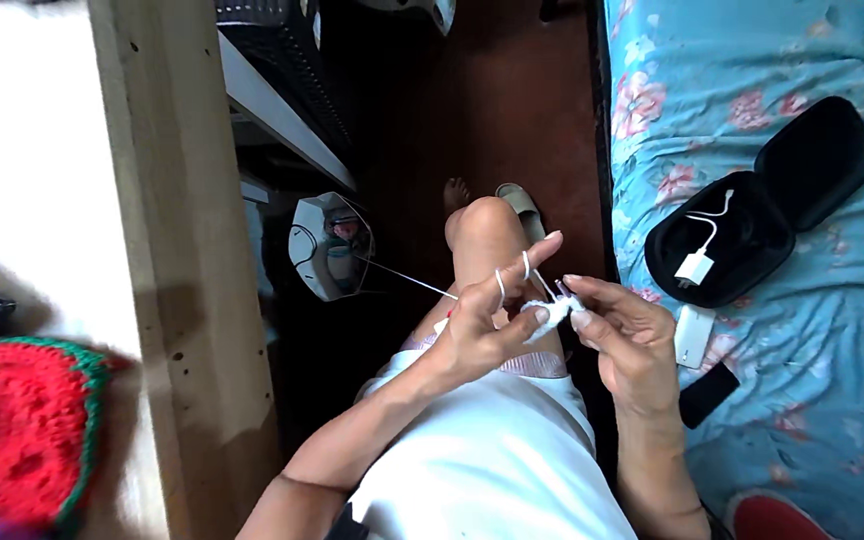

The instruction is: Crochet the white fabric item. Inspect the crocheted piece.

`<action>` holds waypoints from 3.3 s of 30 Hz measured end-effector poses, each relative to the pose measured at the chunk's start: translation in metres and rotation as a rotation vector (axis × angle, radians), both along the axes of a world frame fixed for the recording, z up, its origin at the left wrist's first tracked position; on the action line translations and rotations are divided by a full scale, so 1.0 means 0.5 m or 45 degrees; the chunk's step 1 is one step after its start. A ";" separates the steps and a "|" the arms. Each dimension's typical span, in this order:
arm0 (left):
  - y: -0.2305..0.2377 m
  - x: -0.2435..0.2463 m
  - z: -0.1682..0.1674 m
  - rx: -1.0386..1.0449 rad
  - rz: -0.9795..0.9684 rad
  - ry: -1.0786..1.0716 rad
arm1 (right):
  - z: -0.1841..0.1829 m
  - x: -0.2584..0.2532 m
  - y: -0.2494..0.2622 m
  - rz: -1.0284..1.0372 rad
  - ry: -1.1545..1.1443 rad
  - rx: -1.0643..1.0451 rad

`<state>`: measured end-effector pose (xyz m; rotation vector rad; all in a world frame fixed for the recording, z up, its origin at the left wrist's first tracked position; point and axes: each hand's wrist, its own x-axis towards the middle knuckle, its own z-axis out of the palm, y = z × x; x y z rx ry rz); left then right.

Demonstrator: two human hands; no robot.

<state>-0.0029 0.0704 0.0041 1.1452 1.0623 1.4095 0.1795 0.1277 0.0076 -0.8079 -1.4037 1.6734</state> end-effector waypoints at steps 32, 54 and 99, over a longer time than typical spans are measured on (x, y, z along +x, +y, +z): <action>0.000 0.003 0.028 -0.423 0.203 -0.284 | -0.006 0.024 -0.025 -0.174 -0.924 1.290; -0.014 0.068 -0.057 0.605 0.614 0.705 | 0.038 -0.038 -0.052 -0.305 -0.623 0.603; -0.018 -0.157 -0.045 -0.309 -0.594 -0.159 | 0.010 0.015 0.001 -0.125 0.005 -0.009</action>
